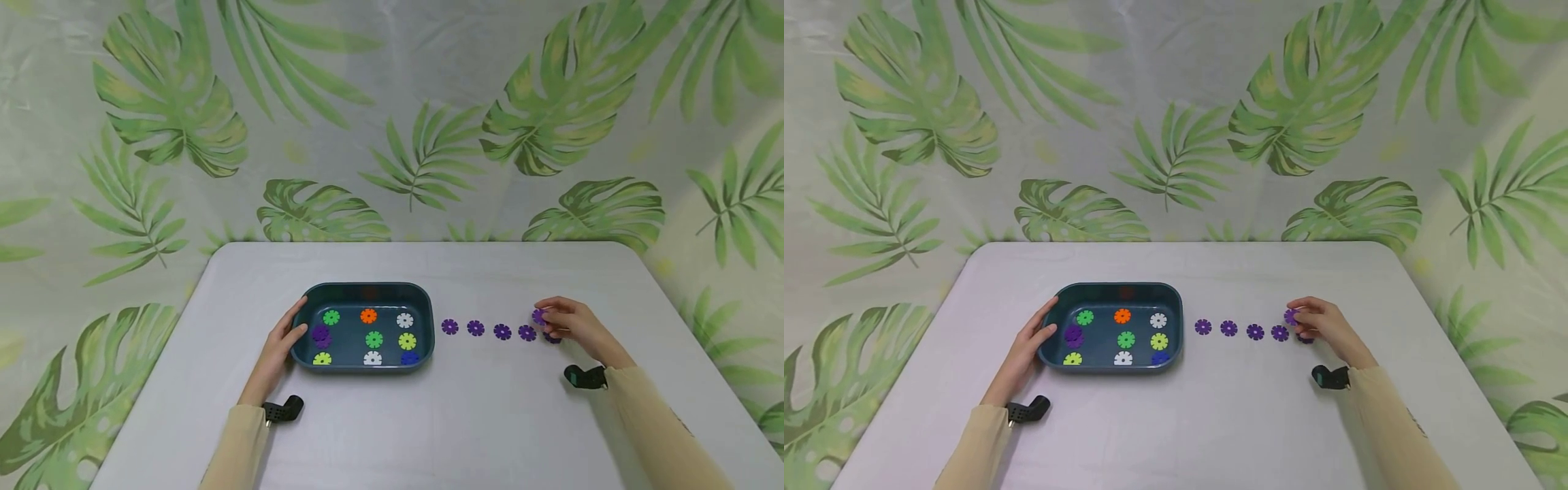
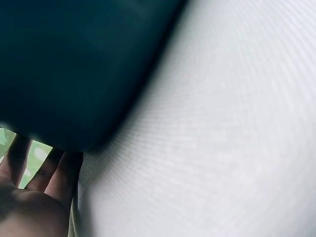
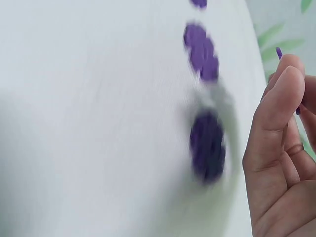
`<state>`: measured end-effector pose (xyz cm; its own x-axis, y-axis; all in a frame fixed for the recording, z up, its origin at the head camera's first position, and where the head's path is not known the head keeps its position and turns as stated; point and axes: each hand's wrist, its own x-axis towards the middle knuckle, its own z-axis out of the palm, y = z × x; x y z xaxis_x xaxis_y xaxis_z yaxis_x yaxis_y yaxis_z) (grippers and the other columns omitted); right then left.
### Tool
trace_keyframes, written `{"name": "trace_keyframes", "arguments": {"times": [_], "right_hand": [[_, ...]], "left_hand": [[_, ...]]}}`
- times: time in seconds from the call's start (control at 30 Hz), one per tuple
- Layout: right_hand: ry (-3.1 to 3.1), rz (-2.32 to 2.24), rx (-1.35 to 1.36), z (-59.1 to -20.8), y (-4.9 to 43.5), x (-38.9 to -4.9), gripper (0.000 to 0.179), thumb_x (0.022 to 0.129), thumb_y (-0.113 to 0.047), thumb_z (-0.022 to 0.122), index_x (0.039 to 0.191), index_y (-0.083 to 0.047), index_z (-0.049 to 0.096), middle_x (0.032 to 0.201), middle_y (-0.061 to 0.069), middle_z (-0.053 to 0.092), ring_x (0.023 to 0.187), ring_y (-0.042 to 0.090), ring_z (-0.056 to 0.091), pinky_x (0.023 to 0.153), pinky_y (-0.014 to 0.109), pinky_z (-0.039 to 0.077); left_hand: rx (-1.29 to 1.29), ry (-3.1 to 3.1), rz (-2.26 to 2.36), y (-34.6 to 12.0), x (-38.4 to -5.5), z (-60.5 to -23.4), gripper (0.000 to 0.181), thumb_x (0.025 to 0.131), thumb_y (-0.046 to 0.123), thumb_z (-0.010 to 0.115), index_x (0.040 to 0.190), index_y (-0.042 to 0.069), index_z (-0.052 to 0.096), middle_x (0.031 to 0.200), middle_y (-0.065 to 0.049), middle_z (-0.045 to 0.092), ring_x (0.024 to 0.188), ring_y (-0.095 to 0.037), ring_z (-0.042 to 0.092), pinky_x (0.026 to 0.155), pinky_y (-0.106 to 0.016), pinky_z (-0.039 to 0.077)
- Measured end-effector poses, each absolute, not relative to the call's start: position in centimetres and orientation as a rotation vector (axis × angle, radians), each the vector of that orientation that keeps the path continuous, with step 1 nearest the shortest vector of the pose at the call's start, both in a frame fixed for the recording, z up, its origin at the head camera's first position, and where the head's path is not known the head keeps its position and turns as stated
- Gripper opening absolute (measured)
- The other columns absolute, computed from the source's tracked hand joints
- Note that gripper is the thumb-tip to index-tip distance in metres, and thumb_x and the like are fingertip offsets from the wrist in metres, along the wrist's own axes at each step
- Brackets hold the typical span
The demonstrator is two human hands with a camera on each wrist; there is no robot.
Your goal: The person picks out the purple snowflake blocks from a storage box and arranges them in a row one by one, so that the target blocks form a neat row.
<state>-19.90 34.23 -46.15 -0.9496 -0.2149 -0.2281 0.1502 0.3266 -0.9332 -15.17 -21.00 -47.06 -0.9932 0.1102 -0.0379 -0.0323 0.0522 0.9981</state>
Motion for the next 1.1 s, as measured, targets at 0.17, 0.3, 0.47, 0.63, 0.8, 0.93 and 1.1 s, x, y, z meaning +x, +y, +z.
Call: {"name": "trace_keyframes", "arguments": {"times": [0.17,0.3,0.47,0.63,0.8,0.93,1.1], "right_hand": [[2.337,-1.655,0.004,-46.8,37.6,-18.7,0.042,0.1,-0.012,0.05,0.126,0.02,0.042,0.098,0.001,0.061,0.074,0.013,0.061,0.069,0.027,0.055],[2.401,-1.583,0.026,-47.1,38.9,-18.1,0.039,0.099,-0.009,0.049,0.124,0.021,0.043,0.097,0.005,0.062,0.071,0.014,0.063,0.067,0.027,0.055],[2.46,-1.49,0.037,-47.3,39.4,-17.8,0.035,0.099,-0.007,0.047,0.12,0.022,0.047,0.09,0.008,0.062,0.067,0.013,0.063,0.062,0.028,0.055],[2.557,-1.375,0.08,-47.4,39.2,-17.7,0.036,0.1,-0.013,0.047,0.118,0.018,0.052,0.093,0.012,0.063,0.065,0.014,0.063,0.061,0.028,0.055],[2.595,-1.38,0.068,-46.7,37.6,-18.1,0.04,0.101,-0.02,0.048,0.121,0.015,0.052,0.106,0.021,0.059,0.067,0.015,0.062,0.064,0.027,0.055],[2.517,-1.507,-0.031,-45.5,34.9,-18.8,0.04,0.102,-0.019,0.046,0.123,0.014,0.049,0.11,0.023,0.058,0.075,0.016,0.063,0.068,0.029,0.055],[2.384,-1.635,-0.181,-43.8,29.8,-19.7,0.038,0.102,-0.017,0.047,0.123,0.015,0.047,0.11,0.022,0.057,0.081,0.018,0.063,0.072,0.03,0.055]], "left_hand": [[0.076,2.198,2.097,-21.0,-15.1,-47.0,0.053,0.101,0.011,0.047,0.151,0.013,0.03,0.157,-0.004,0.019,0.144,-0.023,0.009,0.114,-0.049,0.008],[0.069,2.205,2.088,-21.0,-15.1,-47.1,0.053,0.101,0.012,0.048,0.151,0.012,0.03,0.157,-0.005,0.018,0.144,-0.023,0.008,0.114,-0.049,0.008],[0.047,2.211,2.09,-21.1,-15.0,-47.1,0.053,0.101,0.012,0.048,0.151,0.013,0.031,0.157,-0.004,0.019,0.144,-0.022,0.009,0.114,-0.047,0.009],[0.046,2.212,2.091,-21.1,-14.9,-47.1,0.053,0.101,0.012,0.048,0.151,0.012,0.03,0.157,-0.005,0.019,0.144,-0.023,0.009,0.114,-0.047,0.009],[0.059,2.215,2.094,-21.1,-15.0,-47.1,0.053,0.101,0.012,0.048,0.151,0.012,0.03,0.157,-0.005,0.019,0.144,-0.022,0.009,0.114,-0.047,0.009],[0.069,2.213,2.093,-21.1,-15.0,-47.1,0.053,0.101,0.012,0.048,0.151,0.013,0.031,0.157,-0.004,0.02,0.144,-0.022,0.01,0.114,-0.047,0.009],[0.084,2.211,2.101,-21.0,-15.1,-47.1,0.053,0.101,0.011,0.048,0.151,0.012,0.031,0.157,-0.005,0.02,0.144,-0.022,0.01,0.114,-0.047,0.009]]}}
